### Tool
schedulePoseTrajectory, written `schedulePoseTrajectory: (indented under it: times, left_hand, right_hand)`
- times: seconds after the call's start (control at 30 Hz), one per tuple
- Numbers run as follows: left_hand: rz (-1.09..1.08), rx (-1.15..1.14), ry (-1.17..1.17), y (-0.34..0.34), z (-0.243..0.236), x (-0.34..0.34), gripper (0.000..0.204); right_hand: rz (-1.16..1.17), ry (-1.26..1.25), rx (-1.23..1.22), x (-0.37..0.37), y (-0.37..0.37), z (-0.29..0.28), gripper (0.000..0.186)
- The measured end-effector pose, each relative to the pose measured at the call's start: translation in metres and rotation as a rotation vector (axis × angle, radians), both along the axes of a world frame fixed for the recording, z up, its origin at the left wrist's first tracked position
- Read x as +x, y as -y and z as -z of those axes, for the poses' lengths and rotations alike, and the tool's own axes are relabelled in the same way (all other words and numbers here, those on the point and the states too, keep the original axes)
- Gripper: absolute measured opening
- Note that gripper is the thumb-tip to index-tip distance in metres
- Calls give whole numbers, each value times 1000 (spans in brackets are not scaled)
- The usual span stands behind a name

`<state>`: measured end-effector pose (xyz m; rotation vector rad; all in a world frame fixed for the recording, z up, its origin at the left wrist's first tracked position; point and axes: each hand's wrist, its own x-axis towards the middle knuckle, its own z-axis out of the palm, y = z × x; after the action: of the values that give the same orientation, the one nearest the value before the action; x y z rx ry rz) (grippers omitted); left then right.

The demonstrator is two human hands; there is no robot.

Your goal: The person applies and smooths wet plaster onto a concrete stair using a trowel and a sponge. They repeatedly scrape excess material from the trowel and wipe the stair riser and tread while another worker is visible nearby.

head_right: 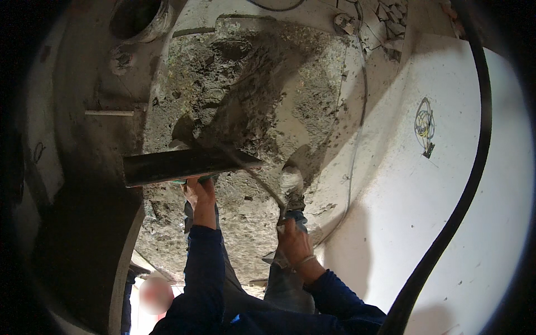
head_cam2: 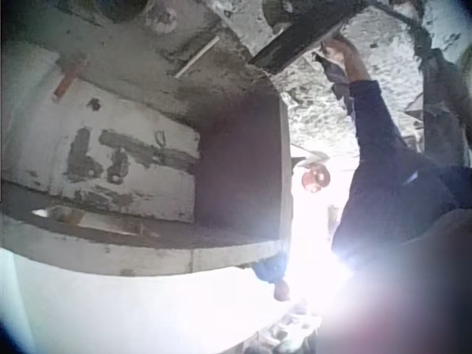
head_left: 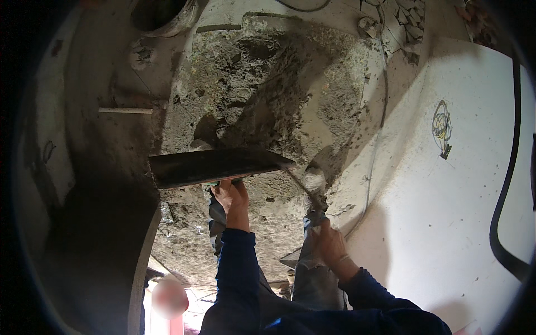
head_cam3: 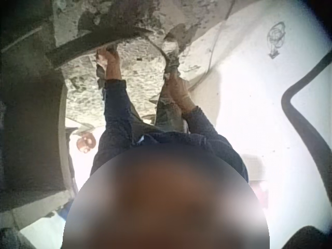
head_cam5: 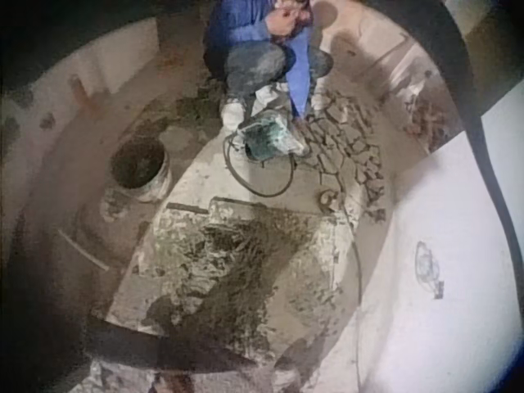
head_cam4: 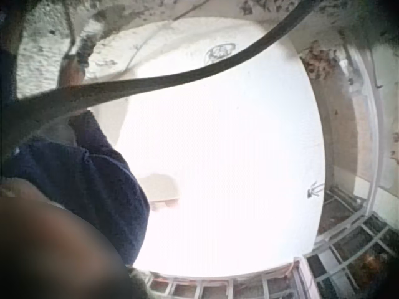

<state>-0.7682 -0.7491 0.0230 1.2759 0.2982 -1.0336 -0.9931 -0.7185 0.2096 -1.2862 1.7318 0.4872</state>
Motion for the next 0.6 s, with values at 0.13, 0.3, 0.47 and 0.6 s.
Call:
schedulePoseTrajectory:
  times: [0.13, 0.3, 0.47, 0.6]
  left_hand:
    - [-21, 8, -70, 1, -5, 2, 52]
    - [55, -222, -202, -8, 2, 3, 40]
    - [-11, -208, -443, -9, 13, -1, 44]
    - [106, -283, -553, -12, 6, -5, 50]
  right_hand:
    - [30, -190, 100, -40, -3, 27, 35]
    - [159, -42, 19, -55, -2, 7, 36]
    - [203, 67, -40, -36, -24, 15, 42]
    - [237, -16, 9, -38, -23, 75, 42]
